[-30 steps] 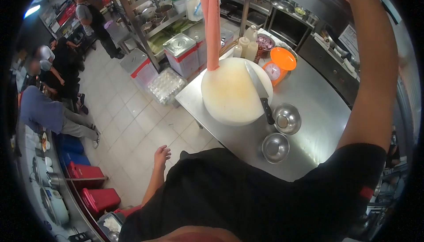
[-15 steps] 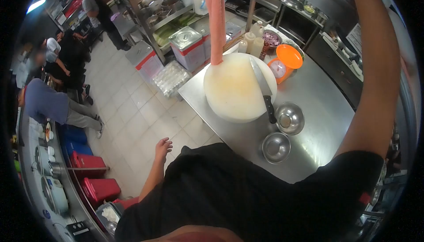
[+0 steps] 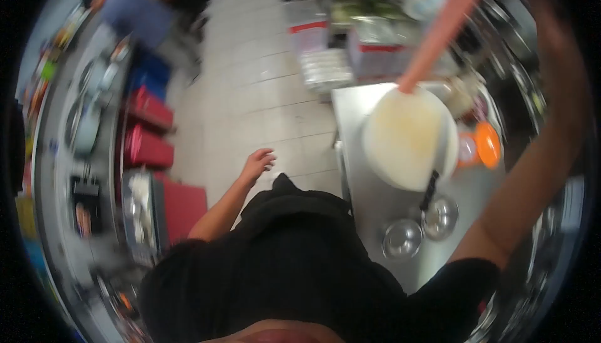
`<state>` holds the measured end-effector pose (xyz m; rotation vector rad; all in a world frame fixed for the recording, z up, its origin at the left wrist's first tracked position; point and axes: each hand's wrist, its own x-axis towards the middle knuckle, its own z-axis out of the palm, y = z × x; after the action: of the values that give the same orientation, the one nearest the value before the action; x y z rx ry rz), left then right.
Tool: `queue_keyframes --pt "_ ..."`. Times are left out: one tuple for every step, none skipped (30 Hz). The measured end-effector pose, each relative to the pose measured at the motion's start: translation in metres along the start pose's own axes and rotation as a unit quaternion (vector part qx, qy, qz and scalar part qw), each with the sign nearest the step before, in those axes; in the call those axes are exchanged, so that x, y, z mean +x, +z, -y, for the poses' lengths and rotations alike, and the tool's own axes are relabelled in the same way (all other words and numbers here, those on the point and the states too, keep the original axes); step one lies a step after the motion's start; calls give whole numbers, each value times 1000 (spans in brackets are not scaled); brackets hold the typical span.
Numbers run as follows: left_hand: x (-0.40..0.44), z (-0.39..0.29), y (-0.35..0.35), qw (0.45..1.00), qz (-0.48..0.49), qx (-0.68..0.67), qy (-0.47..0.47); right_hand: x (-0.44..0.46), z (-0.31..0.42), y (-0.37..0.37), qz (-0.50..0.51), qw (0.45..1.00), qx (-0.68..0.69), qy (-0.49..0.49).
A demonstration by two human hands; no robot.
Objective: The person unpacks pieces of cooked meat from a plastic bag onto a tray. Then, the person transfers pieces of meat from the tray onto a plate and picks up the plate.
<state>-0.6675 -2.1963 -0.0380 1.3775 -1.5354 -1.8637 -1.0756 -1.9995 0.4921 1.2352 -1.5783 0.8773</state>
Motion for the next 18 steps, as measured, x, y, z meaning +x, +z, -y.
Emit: queue_keyframes --pt "-12 -2 -3 1000 -4 -24 5 -29 1 13 40 998 35 45" --pt "-25 -2 -6 999 -11 -39 7 -43 25 23 67 994 84 13" --pt "-39 -6 -10 998 -21 -62 6 -56 48 33 97 986 135 -15" --pt "-51 -5 -15 996 -34 -88 8 -67 80 38 106 972 199 -71" --pt "-64 -5 -23 993 -45 -109 8 -78 112 43 122 949 263 -124" --pt "-79 -4 -33 990 -51 -130 8 -93 136 52 143 927 321 -132" --pt "-95 -2 -44 984 -72 -164 9 -106 161 61 143 898 381 -164" --pt "-111 0 -53 976 -91 -198 12 -121 186 69 143 866 438 -195" --pt "-128 3 -62 967 -107 -232 16 -138 210 73 160 845 470 -200" --pt "-146 5 -72 954 -116 -275 36 -153 234 77 177 822 501 -205" --pt "-167 9 -84 939 -123 -315 56 -166 261 79 199 800 525 -211" --pt "-190 14 -95 924 -127 -354 77 -179 288 78 221 779 545 -216" --pt "-212 18 -105 911 -145 -372 98 -194 315 79 228 759 566 -227" --pt "-236 26 -115 899 -161 -390 119 -209 343 76 235 739 585 -237" --pt "-261 32 -124 885 -177 -406 141 -222 371 70 243 718 603 -251" --pt "-287 37 -132 864 -197 -437 155 -235 400 63 250 696 620 -264" --pt "-316 40 -140 841 -217 -466 170 -247 429 54 257 673 636 -276" --pt "-347 43 -148 816 -236 -493 186 -258 458 43 258 655 647 -295"
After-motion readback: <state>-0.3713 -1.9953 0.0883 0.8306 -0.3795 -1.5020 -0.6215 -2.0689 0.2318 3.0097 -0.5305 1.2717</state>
